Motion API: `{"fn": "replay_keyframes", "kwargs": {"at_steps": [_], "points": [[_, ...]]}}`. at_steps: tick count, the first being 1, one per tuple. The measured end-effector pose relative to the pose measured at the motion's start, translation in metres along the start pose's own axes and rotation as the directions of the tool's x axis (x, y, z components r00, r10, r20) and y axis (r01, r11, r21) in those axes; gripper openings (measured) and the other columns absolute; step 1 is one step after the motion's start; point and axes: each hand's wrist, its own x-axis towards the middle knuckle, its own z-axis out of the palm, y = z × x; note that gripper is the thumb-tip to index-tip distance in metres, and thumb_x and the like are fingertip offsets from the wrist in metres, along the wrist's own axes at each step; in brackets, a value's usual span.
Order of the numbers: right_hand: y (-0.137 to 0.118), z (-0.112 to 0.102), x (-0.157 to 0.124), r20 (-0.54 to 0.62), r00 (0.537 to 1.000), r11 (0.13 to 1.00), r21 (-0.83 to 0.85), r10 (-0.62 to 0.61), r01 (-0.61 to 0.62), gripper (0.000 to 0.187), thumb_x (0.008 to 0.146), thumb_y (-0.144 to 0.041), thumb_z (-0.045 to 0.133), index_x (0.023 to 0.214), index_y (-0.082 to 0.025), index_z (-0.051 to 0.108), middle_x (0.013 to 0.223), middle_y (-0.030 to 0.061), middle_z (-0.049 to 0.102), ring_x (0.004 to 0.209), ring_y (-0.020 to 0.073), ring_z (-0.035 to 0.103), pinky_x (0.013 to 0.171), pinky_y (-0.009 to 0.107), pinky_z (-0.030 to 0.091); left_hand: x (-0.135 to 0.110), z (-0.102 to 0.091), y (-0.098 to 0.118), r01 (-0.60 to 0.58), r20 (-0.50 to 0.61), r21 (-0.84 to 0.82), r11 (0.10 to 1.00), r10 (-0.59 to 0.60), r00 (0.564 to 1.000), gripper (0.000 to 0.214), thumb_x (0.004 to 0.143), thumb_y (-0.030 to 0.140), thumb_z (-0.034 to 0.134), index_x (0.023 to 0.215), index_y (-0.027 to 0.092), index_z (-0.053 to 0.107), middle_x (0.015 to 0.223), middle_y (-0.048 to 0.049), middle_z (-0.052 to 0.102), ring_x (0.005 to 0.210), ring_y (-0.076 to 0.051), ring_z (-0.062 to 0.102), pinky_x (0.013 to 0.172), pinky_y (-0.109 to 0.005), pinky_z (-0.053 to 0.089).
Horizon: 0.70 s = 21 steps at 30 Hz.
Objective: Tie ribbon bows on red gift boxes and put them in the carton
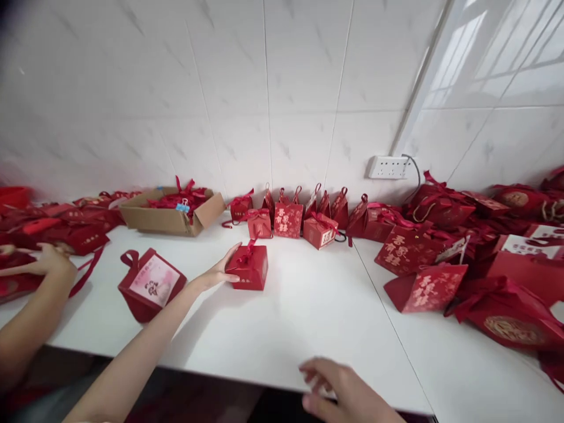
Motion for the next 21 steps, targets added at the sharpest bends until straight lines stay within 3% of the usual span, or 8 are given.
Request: {"fn": "replay_keyframes", "kwargs": {"at_steps": [2, 4, 6, 9, 11, 13, 17, 21], "points": [[-0.010, -0.004, 0.017, -0.060, 0.997, 0.997, 0.067, -0.039, 0.043, 0.038, 0.087, -0.056, 0.042, 0.086, -0.026, 0.064, 0.082, 0.0059, 0.069, 0.078, 0.0225, 0.065, 0.073, 0.035, 0.053, -0.020, 0.015, 0.003, 0.091, 0.281, -0.029, 0.995, -0.079, 0.957, 0.106, 0.047, 0.019, 0.084, 0.141, 0.032, 0.036, 0.137, -0.0100, 0.052, 0.117, -0.032, 0.056, 0.091, -0.042, 0.050], [-0.015, -0.012, 0.031, -0.332, 0.941, 0.993, 0.079, -0.062, 0.093, 0.040, 0.088, -0.058, 0.040, 0.086, -0.023, 0.059, 0.080, 0.0064, 0.066, 0.078, 0.0222, 0.063, 0.072, 0.035, 0.052, -0.036, 0.034, 0.004, 0.120, 0.406, -0.009, 0.993, -0.106, 0.908, 0.102, 0.057, 0.029, 0.081, 0.144, 0.034, 0.028, 0.144, -0.0111, 0.044, 0.120, -0.032, 0.054, 0.091, -0.043, 0.048], [-0.014, -0.017, 0.041, -0.451, 0.892, 0.994, 0.073, -0.037, 0.079, 0.041, 0.086, -0.061, 0.042, 0.095, -0.023, 0.056, 0.093, 0.0084, 0.066, 0.084, 0.0234, 0.064, 0.070, 0.034, 0.053, -0.052, 0.056, 0.001, 0.055, 0.260, 0.033, 0.998, -0.062, 0.964, 0.084, 0.070, 0.041, 0.072, 0.142, 0.032, 0.030, 0.141, -0.0104, 0.046, 0.124, -0.028, 0.050, 0.097, -0.041, 0.044], [-0.006, -0.015, 0.046, -0.379, 0.925, 0.999, 0.039, 0.015, 0.000, 0.044, 0.086, -0.060, 0.046, 0.108, -0.023, 0.055, 0.110, 0.0101, 0.063, 0.087, 0.0227, 0.064, 0.069, 0.034, 0.053, -0.079, 0.090, -0.004, -0.015, -0.002, 0.043, 0.999, 0.015, 1.000, 0.050, 0.086, 0.055, 0.045, 0.126, 0.025, 0.046, 0.118, -0.0087, 0.059, 0.114, -0.023, 0.055, 0.094, -0.037, 0.045], [0.001, -0.008, 0.044, -0.320, 0.947, 0.999, 0.025, 0.033, -0.026, 0.044, 0.087, -0.059, 0.045, 0.108, -0.022, 0.056, 0.108, 0.0098, 0.063, 0.087, 0.0223, 0.064, 0.073, 0.035, 0.053, -0.097, 0.108, -0.003, -0.006, 0.103, 0.012, 1.000, 0.005, 0.995, 0.048, 0.089, 0.058, 0.037, 0.118, 0.022, 0.050, 0.112, -0.0086, 0.060, 0.105, -0.023, 0.058, 0.089, -0.035, 0.047], [0.006, -0.003, 0.040, -0.330, 0.942, 0.997, 0.056, 0.062, -0.046, 0.046, 0.088, -0.060, 0.041, 0.108, -0.021, 0.057, 0.105, 0.0096, 0.065, 0.087, 0.0225, 0.063, 0.077, 0.036, 0.051, -0.110, 0.119, 0.004, -0.018, 0.176, 0.034, 0.999, 0.012, 0.984, 0.047, 0.085, 0.058, 0.046, 0.115, 0.022, 0.051, 0.112, -0.0080, 0.059, 0.100, -0.022, 0.058, 0.085, -0.033, 0.047], [0.010, -0.002, 0.029, -0.428, 0.895, 0.989, 0.125, 0.128, -0.082, 0.050, 0.089, -0.062, 0.035, 0.110, -0.021, 0.054, 0.102, 0.0083, 0.064, 0.085, 0.0209, 0.062, 0.080, 0.036, 0.049, -0.120, 0.126, 0.022, -0.036, 0.136, 0.158, 0.987, 0.014, 0.991, 0.029, 0.081, 0.049, 0.057, 0.091, 0.022, 0.052, 0.088, 0.0002, 0.056, 0.082, -0.015, 0.054, 0.073, -0.025, 0.044], [0.012, -0.008, 0.022, -0.377, 0.905, 0.974, 0.177, 0.198, -0.139, 0.045, 0.087, -0.061, 0.043, 0.074, -0.021, 0.056, 0.071, 0.0020, 0.059, 0.068, 0.0173, 0.055, 0.065, 0.030, 0.044, -0.118, 0.126, 0.026, 0.035, 0.084, 0.218, 0.975, -0.055, 0.995, 0.035, 0.090, 0.045, 0.045, 0.066, 0.020, 0.040, 0.062, 0.0048, 0.038, 0.058, -0.010, 0.038, 0.057, -0.022, 0.034]]}}
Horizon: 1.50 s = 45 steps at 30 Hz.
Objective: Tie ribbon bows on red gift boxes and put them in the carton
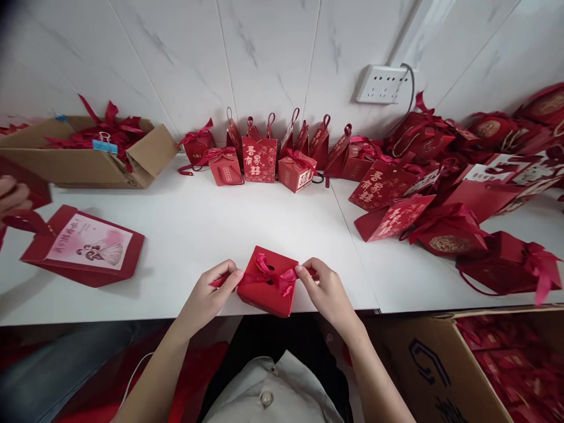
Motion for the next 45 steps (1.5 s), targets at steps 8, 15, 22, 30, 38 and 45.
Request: {"fn": "replay_keyframes", "kwargs": {"at_steps": [8, 15, 22, 30, 38, 45], "points": [[0.008, -0.002, 0.003, -0.128, 0.987, 0.781, 0.625, 0.098, 0.003, 0.037, 0.080, -0.048, 0.063, 0.059, -0.019, 0.053, 0.057, -0.0029, 0.047, 0.059, 0.0127, 0.050, 0.062, 0.027, 0.042, 0.000, -0.004, -0.015, -0.075, -0.040, -0.177, 0.981, 0.069, 0.997, 0.036, 0.090, 0.040, 0.047, 0.062, 0.019, 0.038, 0.060, 0.0036, 0.037, 0.059, -0.011, 0.036, 0.058, -0.026, 0.031], [0.000, -0.036, 0.011, -0.367, 0.870, 0.459, 0.867, 0.329, 0.192, 0.036, 0.065, -0.026, 0.072, 0.047, -0.019, 0.042, 0.049, -0.0079, 0.035, 0.046, 0.0067, 0.040, 0.050, 0.021, 0.044, -0.003, -0.030, -0.024, -0.125, -0.204, -0.430, 0.894, 0.038, 0.978, 0.037, 0.085, 0.036, 0.057, 0.056, 0.019, 0.042, 0.054, 0.0036, 0.040, 0.055, -0.011, 0.039, 0.056, -0.026, 0.032], [-0.006, -0.067, 0.011, -0.508, 0.804, 0.503, 0.805, 0.308, 0.316, 0.034, 0.065, -0.023, 0.071, 0.044, -0.020, 0.044, 0.050, -0.0049, 0.031, 0.048, 0.0087, 0.037, 0.045, 0.023, 0.041, 0.005, -0.062, -0.011, -0.191, -0.417, -0.670, 0.718, -0.151, 0.896, 0.042, 0.067, 0.035, 0.074, 0.048, 0.019, 0.040, 0.038, 0.0082, 0.020, 0.042, -0.008, 0.033, 0.046, -0.020, 0.036], [-0.055, -0.073, 0.034, -0.495, 0.858, 0.614, 0.639, -0.133, 0.464, 0.028, 0.069, -0.035, 0.076, 0.056, -0.021, 0.056, 0.056, -0.0034, 0.047, 0.058, 0.0130, 0.052, 0.055, 0.028, 0.047, 0.040, -0.057, 0.046, -0.296, -0.428, -0.691, 0.659, -0.044, 0.903, 0.028, 0.060, 0.034, 0.077, 0.056, 0.017, 0.056, 0.071, 0.0000, 0.063, 0.069, -0.013, 0.058, 0.063, -0.025, 0.051], [-0.144, -0.043, 0.063, -0.193, 0.862, 0.758, 0.412, -0.470, 0.505, 0.033, 0.063, -0.044, 0.080, 0.060, -0.018, 0.061, 0.062, 0.0006, 0.062, 0.058, 0.0136, 0.057, 0.053, 0.026, 0.046, 0.067, -0.028, 0.114, -0.340, -0.070, -0.548, 0.764, 0.363, 0.929, 0.028, 0.075, 0.043, 0.070, 0.069, 0.015, 0.068, 0.068, -0.0018, 0.064, 0.066, -0.011, 0.056, 0.068, -0.025, 0.046], [-0.158, -0.038, 0.071, -0.240, 0.869, 0.754, 0.431, -0.434, 0.495, 0.037, 0.056, -0.047, 0.082, 0.058, -0.017, 0.061, 0.057, -0.0022, 0.056, 0.054, 0.0108, 0.049, 0.049, 0.023, 0.040, 0.060, -0.022, 0.118, -0.400, -0.087, -0.332, 0.854, 0.394, 0.915, 0.017, 0.077, 0.024, 0.066, 0.093, 0.019, 0.068, 0.091, -0.0040, 0.070, 0.089, -0.016, 0.063, 0.080, -0.028, 0.049]]}}
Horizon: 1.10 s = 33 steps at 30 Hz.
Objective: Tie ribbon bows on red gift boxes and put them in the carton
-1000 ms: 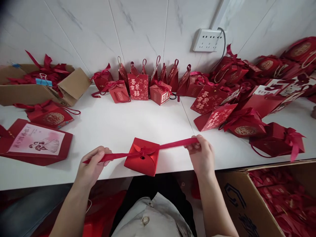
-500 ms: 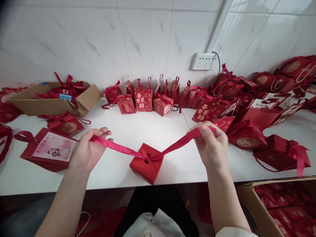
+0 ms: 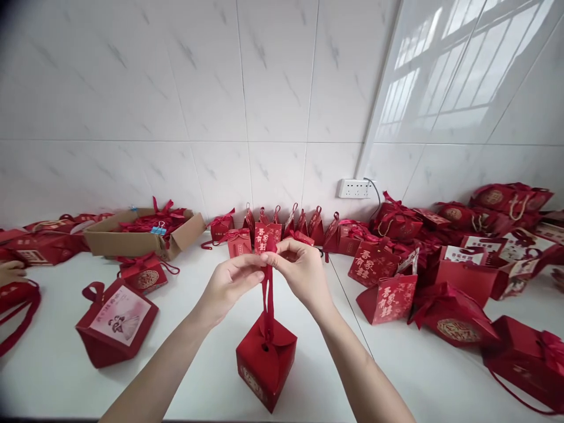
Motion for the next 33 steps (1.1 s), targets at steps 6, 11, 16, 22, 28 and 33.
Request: {"fn": "replay_keyframes", "kwargs": {"at_steps": [6, 11, 16, 22, 28, 33], "points": [[-0.008, 0.000, 0.002, 0.014, 0.999, 0.999, -0.021, -0.044, 0.044, 0.032, 0.058, -0.046, 0.081, 0.062, -0.017, 0.066, 0.063, 0.0005, 0.065, 0.059, 0.0131, 0.058, 0.055, 0.024, 0.047, -0.006, -0.001, 0.003, -0.090, -0.099, 0.086, 0.992, 0.098, 0.990, 0.008, 0.076, 0.023, 0.067, 0.083, 0.018, 0.064, 0.083, -0.0011, 0.065, 0.077, -0.012, 0.060, 0.071, -0.024, 0.048], [-0.002, -0.022, -0.005, -0.019, 1.000, 0.999, 0.051, -0.018, 0.019, 0.032, 0.065, -0.044, 0.079, 0.066, -0.017, 0.062, 0.061, -0.0012, 0.065, 0.056, 0.0128, 0.064, 0.054, 0.025, 0.054, -0.014, -0.020, -0.006, -0.133, -0.197, -0.202, 0.970, 0.093, 0.976, 0.013, 0.070, 0.014, 0.063, 0.079, 0.019, 0.055, 0.075, 0.0019, 0.058, 0.066, -0.010, 0.055, 0.065, -0.025, 0.046], [0.010, -0.068, -0.026, -0.208, 0.974, 0.993, 0.092, 0.092, -0.075, 0.034, 0.061, -0.041, 0.082, 0.063, -0.019, 0.057, 0.054, -0.0037, 0.062, 0.047, 0.0134, 0.063, 0.044, 0.026, 0.058, -0.035, -0.057, -0.015, -0.085, -0.288, -0.336, 0.938, -0.016, 0.957, 0.018, 0.063, 0.009, 0.060, 0.079, 0.018, 0.057, 0.060, 0.0040, 0.051, 0.051, -0.006, 0.043, 0.051, -0.021, 0.039], [0.025, -0.108, -0.075, -0.382, 0.910, 0.985, 0.009, 0.163, -0.172, 0.034, 0.057, -0.038, 0.085, 0.059, -0.021, 0.056, 0.051, -0.0054, 0.056, 0.038, 0.0124, 0.058, 0.035, 0.023, 0.053, -0.065, -0.090, -0.034, 0.073, -0.314, -0.230, 0.970, -0.145, 0.938, 0.008, 0.064, 0.012, 0.062, 0.067, 0.017, 0.056, 0.057, 0.0032, 0.047, 0.049, -0.007, 0.038, 0.049, -0.022, 0.031], [0.047, -0.123, -0.106, 0.280, 0.948, 0.988, -0.029, 0.154, -0.152, 0.052, 0.081, -0.065, 0.053, 0.056, -0.019, 0.054, 0.045, -0.0022, 0.050, 0.032, 0.0104, 0.046, 0.030, 0.024, 0.039, -0.076, -0.085, -0.059, 0.094, -0.447, 0.522, 0.848, 0.178, 0.876, 0.007, 0.073, 0.024, 0.058, 0.078, 0.020, 0.062, 0.085, -0.0045, 0.060, 0.087, -0.021, 0.054, 0.079, -0.034, 0.040], [0.069, -0.061, -0.081, 0.293, 0.954, 0.859, -0.502, 0.061, 0.100, 0.017, 0.087, -0.034, 0.059, 0.081, -0.020, 0.066, 0.079, 0.0048, 0.065, 0.063, 0.0153, 0.060, 0.047, 0.025, 0.049, -0.077, -0.026, -0.072, -0.037, -0.048, 0.854, 0.518, 0.150, 0.988, 0.008, 0.080, 0.027, 0.059, 0.076, 0.021, 0.062, 0.089, -0.0041, 0.060, 0.092, -0.022, 0.056, 0.087, -0.041, 0.034]]}}
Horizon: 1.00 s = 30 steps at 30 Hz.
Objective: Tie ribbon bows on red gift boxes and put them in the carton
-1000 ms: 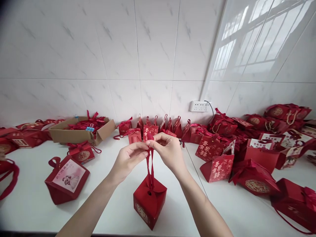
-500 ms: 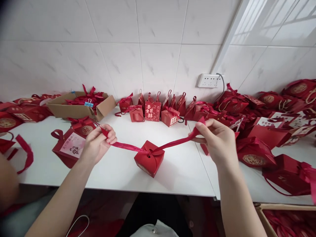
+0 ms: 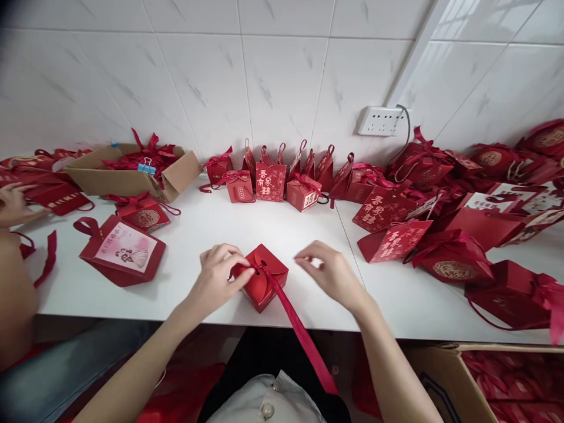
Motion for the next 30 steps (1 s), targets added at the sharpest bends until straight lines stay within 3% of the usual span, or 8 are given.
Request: {"fn": "replay_keyframes", "kwargs": {"at_steps": [2, 4, 11, 14, 18, 21, 25, 30], "points": [[-0.006, 0.024, 0.018, 0.161, 0.970, 0.967, -0.154, -0.180, 0.205, 0.012, 0.089, -0.024, 0.056, 0.087, -0.021, 0.068, 0.087, 0.0071, 0.065, 0.081, 0.0197, 0.061, 0.066, 0.031, 0.054, -0.001, 0.013, 0.013, 0.005, 0.082, 0.058, 0.998, -0.010, 0.997, 0.008, 0.080, 0.027, 0.059, 0.081, 0.020, 0.061, 0.094, -0.0052, 0.060, 0.094, -0.023, 0.056, 0.085, -0.041, 0.035], [-0.009, 0.041, 0.031, 0.289, 0.915, 0.904, -0.238, -0.282, 0.354, 0.015, 0.090, -0.018, 0.053, 0.089, -0.020, 0.068, 0.089, 0.0087, 0.063, 0.085, 0.0211, 0.058, 0.071, 0.034, 0.053, -0.001, 0.020, 0.019, 0.036, 0.102, 0.090, 0.995, -0.046, 0.994, 0.009, 0.080, 0.027, 0.059, 0.084, 0.019, 0.060, 0.095, -0.0061, 0.059, 0.094, -0.024, 0.055, 0.084, -0.041, 0.036], [-0.008, 0.058, 0.046, 0.480, 0.810, 0.781, -0.338, -0.337, 0.525, 0.017, 0.086, -0.011, 0.048, 0.075, -0.017, 0.059, 0.078, 0.0085, 0.056, 0.070, 0.0214, 0.053, 0.060, 0.033, 0.047, 0.001, 0.019, 0.015, 0.093, 0.159, 0.113, 0.989, -0.110, 0.981, 0.005, 0.074, 0.020, 0.059, 0.079, 0.019, 0.058, 0.097, -0.0055, 0.057, 0.097, -0.025, 0.053, 0.085, -0.043, 0.039], [-0.006, 0.057, 0.047, 0.465, 0.830, 0.850, -0.257, -0.309, 0.461, 0.015, 0.080, -0.005, 0.049, 0.074, -0.018, 0.054, 0.077, 0.0053, 0.053, 0.067, 0.0177, 0.050, 0.058, 0.030, 0.045, 0.003, 0.015, 0.013, 0.085, 0.203, 0.102, 0.991, -0.104, 0.974, 0.005, 0.075, 0.020, 0.058, 0.080, 0.020, 0.058, 0.101, -0.0049, 0.057, 0.099, -0.024, 0.053, 0.087, -0.043, 0.036], [0.000, 0.052, 0.039, 0.395, 0.889, 0.967, -0.004, -0.231, 0.253, 0.019, 0.075, -0.002, 0.051, 0.075, -0.020, 0.049, 0.079, 0.0006, 0.051, 0.064, 0.0120, 0.048, 0.058, 0.024, 0.044, 0.007, 0.009, 0.011, 0.030, 0.249, 0.075, 0.997, -0.048, 0.967, 0.001, 0.078, 0.020, 0.058, 0.079, 0.021, 0.059, 0.102, -0.0023, 0.059, 0.101, -0.022, 0.053, 0.089, -0.043, 0.030], [0.003, 0.051, 0.031, 0.333, 0.926, 0.984, 0.057, -0.176, 0.166, 0.018, 0.077, -0.003, 0.052, 0.075, -0.021, 0.049, 0.081, 0.0003, 0.051, 0.067, 0.0122, 0.051, 0.063, 0.025, 0.047, 0.010, 0.008, 0.011, -0.011, 0.272, 0.079, 0.997, -0.011, 0.962, 0.006, 0.081, 0.018, 0.055, 0.076, 0.020, 0.058, 0.098, -0.0017, 0.060, 0.100, -0.021, 0.053, 0.086, -0.042, 0.029], [0.001, 0.053, 0.027, 0.318, 0.926, 0.979, 0.031, -0.202, 0.203, 0.016, 0.080, -0.006, 0.054, 0.087, -0.021, 0.056, 0.096, 0.0053, 0.055, 0.086, 0.0176, 0.056, 0.079, 0.033, 0.049, 0.012, 0.013, 0.010, -0.023, 0.254, 0.040, 0.999, 0.012, 0.967, 0.008, 0.082, 0.016, 0.052, 0.077, 0.020, 0.056, 0.100, -0.0021, 0.061, 0.101, -0.020, 0.054, 0.088, -0.041, 0.027], [0.000, 0.057, 0.030, 0.312, 0.939, 0.988, 0.098, -0.148, 0.123, 0.014, 0.079, -0.007, 0.051, 0.076, -0.021, 0.052, 0.086, 0.0025, 0.052, 0.074, 0.0149, 0.053, 0.070, 0.030, 0.047, 0.009, 0.016, 0.006, 0.021, 0.223, -0.006, 1.000, -0.019, 0.975, 0.004, 0.081, 0.017, 0.052, 0.079, 0.020, 0.053, 0.098, -0.0013, 0.061, 0.099, -0.019, 0.055, 0.089, -0.040, 0.027]]}}
